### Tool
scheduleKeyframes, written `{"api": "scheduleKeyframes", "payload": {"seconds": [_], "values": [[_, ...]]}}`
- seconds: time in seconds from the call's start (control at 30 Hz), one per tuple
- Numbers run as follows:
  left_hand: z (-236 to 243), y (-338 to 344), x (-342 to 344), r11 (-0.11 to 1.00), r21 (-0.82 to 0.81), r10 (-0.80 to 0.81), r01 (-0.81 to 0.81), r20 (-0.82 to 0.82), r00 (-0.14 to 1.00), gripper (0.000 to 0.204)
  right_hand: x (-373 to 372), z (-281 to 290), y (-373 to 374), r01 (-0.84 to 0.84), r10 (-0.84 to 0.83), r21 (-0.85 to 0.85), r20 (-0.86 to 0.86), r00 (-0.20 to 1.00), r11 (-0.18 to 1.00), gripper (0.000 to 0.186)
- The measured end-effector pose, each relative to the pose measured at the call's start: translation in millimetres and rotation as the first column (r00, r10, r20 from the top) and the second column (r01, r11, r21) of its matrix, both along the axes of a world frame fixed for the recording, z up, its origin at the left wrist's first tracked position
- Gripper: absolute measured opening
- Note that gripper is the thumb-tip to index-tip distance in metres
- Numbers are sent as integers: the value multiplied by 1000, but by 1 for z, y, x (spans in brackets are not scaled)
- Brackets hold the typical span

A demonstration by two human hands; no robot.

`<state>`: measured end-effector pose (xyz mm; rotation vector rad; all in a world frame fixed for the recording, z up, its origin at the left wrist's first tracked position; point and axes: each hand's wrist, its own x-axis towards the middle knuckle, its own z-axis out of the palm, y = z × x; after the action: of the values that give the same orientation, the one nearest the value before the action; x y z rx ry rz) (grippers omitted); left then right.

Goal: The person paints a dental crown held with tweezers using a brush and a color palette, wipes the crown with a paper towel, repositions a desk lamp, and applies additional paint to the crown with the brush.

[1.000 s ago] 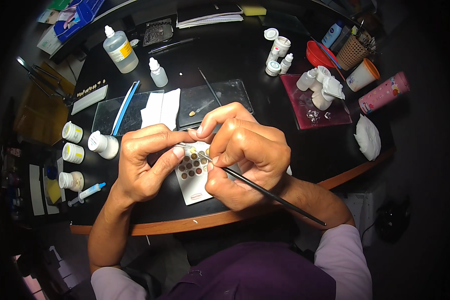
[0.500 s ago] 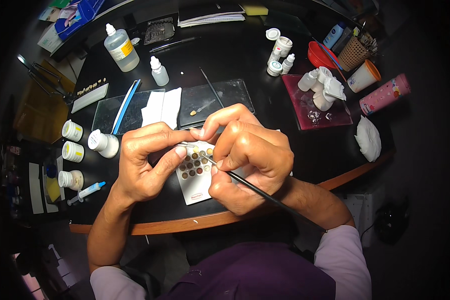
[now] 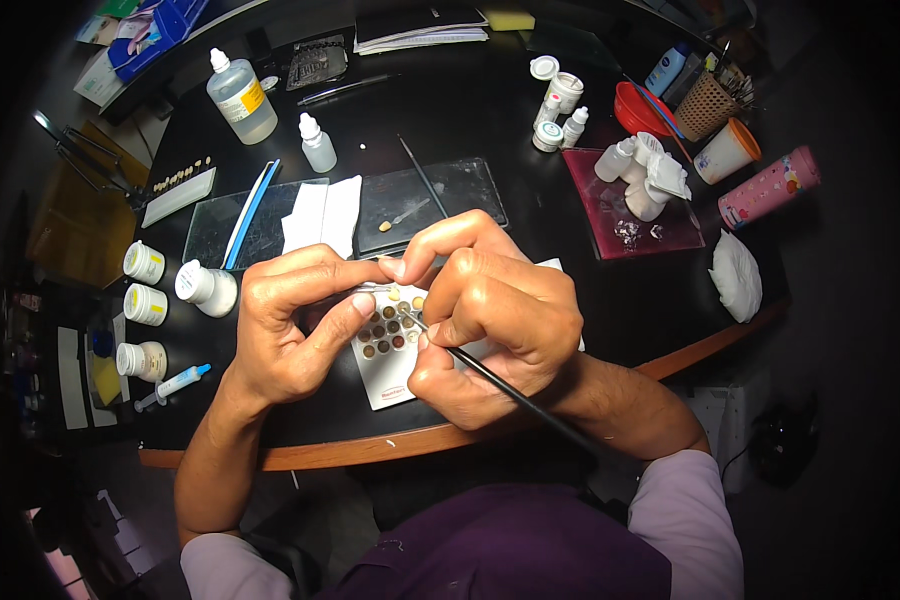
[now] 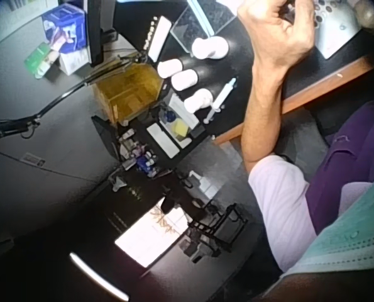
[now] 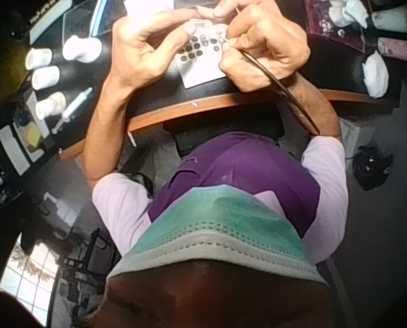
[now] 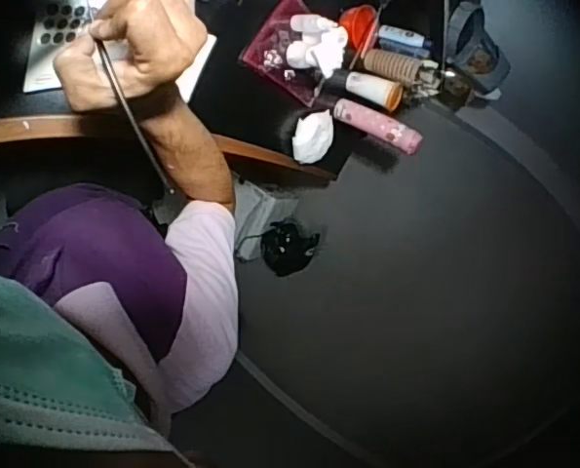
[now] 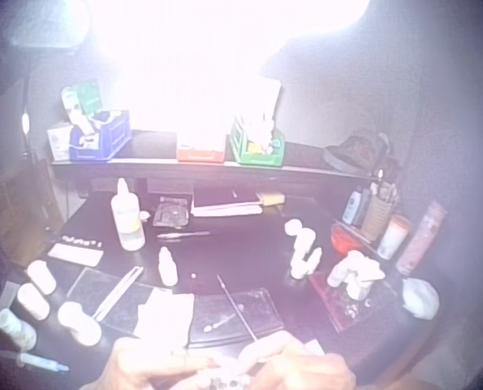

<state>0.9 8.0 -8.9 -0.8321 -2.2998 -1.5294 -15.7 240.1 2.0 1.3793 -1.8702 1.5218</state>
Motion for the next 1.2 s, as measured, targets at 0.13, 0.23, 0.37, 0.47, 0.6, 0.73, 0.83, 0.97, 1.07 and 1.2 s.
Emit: {"api": "scheduleKeyframes", "payload": {"seconds": [0.13,0.23,0.37,0.47,0.6,0.73,0.83,0.97,1.07,1.2], "values": [[-1,2,0,999,47,7,-6,-16,1000,25,-1,-1,-5,70,-73,-70,-35,997,995,26],[5,-1,2,1000,-28,-13,14,34,999,27,-1,-2,-5,79,-83,-85,-37,996,993,25],[5,-2,3,1000,-30,-9,10,36,999,28,-1,-2,-4,53,-56,-92,-21,998,994,25],[4,-2,2,1000,-26,-14,15,3,1000,29,-1,-3,-3,34,-34,-120,9,999,992,24],[3,-2,0,999,-27,-25,24,-8,1000,30,-1,-1,2,5,-3,-75,30,1000,997,18],[3,-3,0,999,-38,-23,22,-15,1000,30,-2,-2,3,-22,23,-32,35,999,999,13],[3,-3,0,999,-32,-20,20,-8,1000,30,-1,-2,3,-25,27,-40,40,999,999,13],[4,-2,0,999,-32,-23,23,-7,1000,30,-2,-2,2,-21,23,-32,43,999,999,14],[4,-2,1,999,-35,-24,24,-10,1000,30,-3,-6,-3,62,-58,-147,28,998,987,20],[2,-3,2,999,-33,-23,22,-10,1000,30,-1,-2,1,11,-7,-86,50,999,996,17]]}}
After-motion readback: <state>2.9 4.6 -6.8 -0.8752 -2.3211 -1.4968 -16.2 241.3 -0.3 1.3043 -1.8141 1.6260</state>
